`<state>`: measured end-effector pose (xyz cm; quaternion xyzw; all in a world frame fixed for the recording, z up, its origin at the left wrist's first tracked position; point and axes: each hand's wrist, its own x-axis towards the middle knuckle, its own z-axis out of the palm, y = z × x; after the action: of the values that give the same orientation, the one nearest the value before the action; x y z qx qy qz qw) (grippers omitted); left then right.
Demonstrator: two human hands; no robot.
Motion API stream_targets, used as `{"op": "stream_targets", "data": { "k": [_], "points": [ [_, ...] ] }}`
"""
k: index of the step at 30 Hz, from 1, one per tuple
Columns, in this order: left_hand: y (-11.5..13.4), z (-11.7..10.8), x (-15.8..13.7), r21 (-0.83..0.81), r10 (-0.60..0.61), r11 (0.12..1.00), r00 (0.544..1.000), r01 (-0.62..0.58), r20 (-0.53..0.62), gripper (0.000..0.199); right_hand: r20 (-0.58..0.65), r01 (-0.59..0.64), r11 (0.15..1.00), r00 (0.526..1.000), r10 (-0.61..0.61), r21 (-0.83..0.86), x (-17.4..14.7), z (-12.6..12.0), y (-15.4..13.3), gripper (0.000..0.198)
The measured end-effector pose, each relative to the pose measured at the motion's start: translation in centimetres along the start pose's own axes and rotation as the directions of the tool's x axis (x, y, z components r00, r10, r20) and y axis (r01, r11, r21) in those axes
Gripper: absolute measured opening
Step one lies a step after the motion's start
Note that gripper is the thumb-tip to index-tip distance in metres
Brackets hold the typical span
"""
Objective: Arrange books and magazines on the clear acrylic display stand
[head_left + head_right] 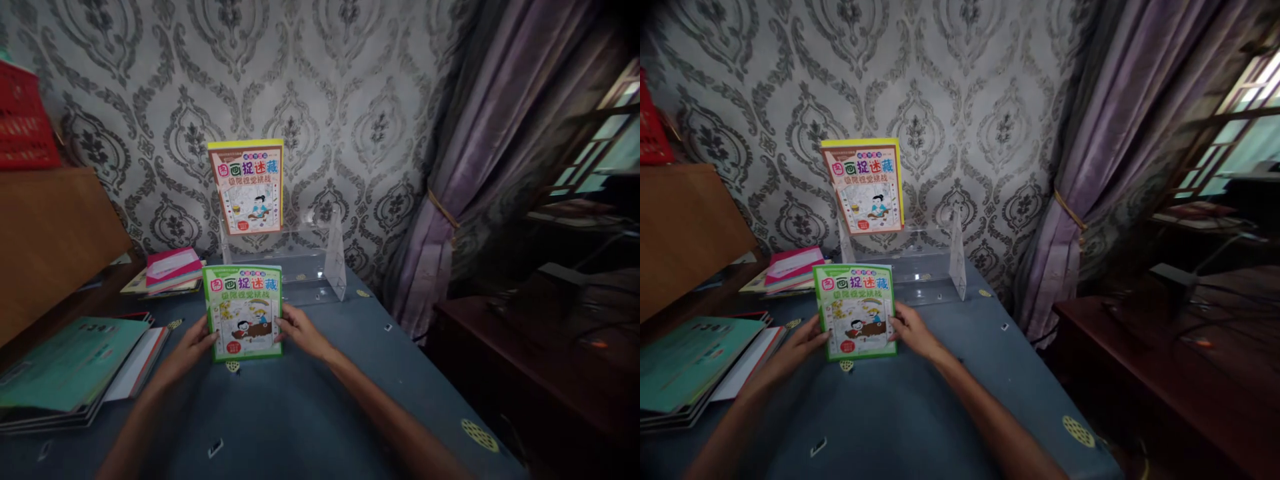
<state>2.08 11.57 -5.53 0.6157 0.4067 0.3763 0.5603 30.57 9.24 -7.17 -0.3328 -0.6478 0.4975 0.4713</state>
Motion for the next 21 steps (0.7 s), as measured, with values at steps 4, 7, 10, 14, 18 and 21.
{"op": "stream_targets", "data": {
  "k": [4,7,10,14,18,21],
  "points": [
    [-0.7,-0.2,1.0,-0.033,0.029,0.999,0.999,-0.028,0.022,0.082,-0.042,-0.017,1.000,0.999,0.017,-0.008,0.6,-0.3,1.0,0.054],
    [-1.5,-0.3,1.5,-0.073,0.057,0.996,0.998,-0.056,0.017,0.077,-0.045,-0.018,1.000,0.999,0.018,-0.010,0.6,-0.5,1.2,0.052],
    [-2.4,0.1,1.7,-0.121,0.105,0.987,0.994,-0.106,-0.019,0.075,-0.049,-0.014,1.000,0.999,0.014,-0.009,0.4,-0.6,1.7,0.052],
    [-3.2,0.6,1.7,-0.218,0.140,0.966,0.990,-0.142,-0.022,0.073,-0.064,-0.035,0.999,0.997,0.035,-0.005,-0.1,-0.4,2.8,0.055],
    [-3.5,0.5,1.6,-0.257,0.171,0.952,0.985,-0.165,0.005,0.066,-0.085,-0.079,0.997,0.993,0.077,-0.018,-0.8,0.5,3.5,0.057],
    [-3.6,0.3,1.5,-0.261,0.189,0.949,0.982,-0.177,0.023,0.064,-0.108,-0.099,0.994,0.990,0.094,-0.047,-1.2,1.1,3.5,0.057]
  ]
}}
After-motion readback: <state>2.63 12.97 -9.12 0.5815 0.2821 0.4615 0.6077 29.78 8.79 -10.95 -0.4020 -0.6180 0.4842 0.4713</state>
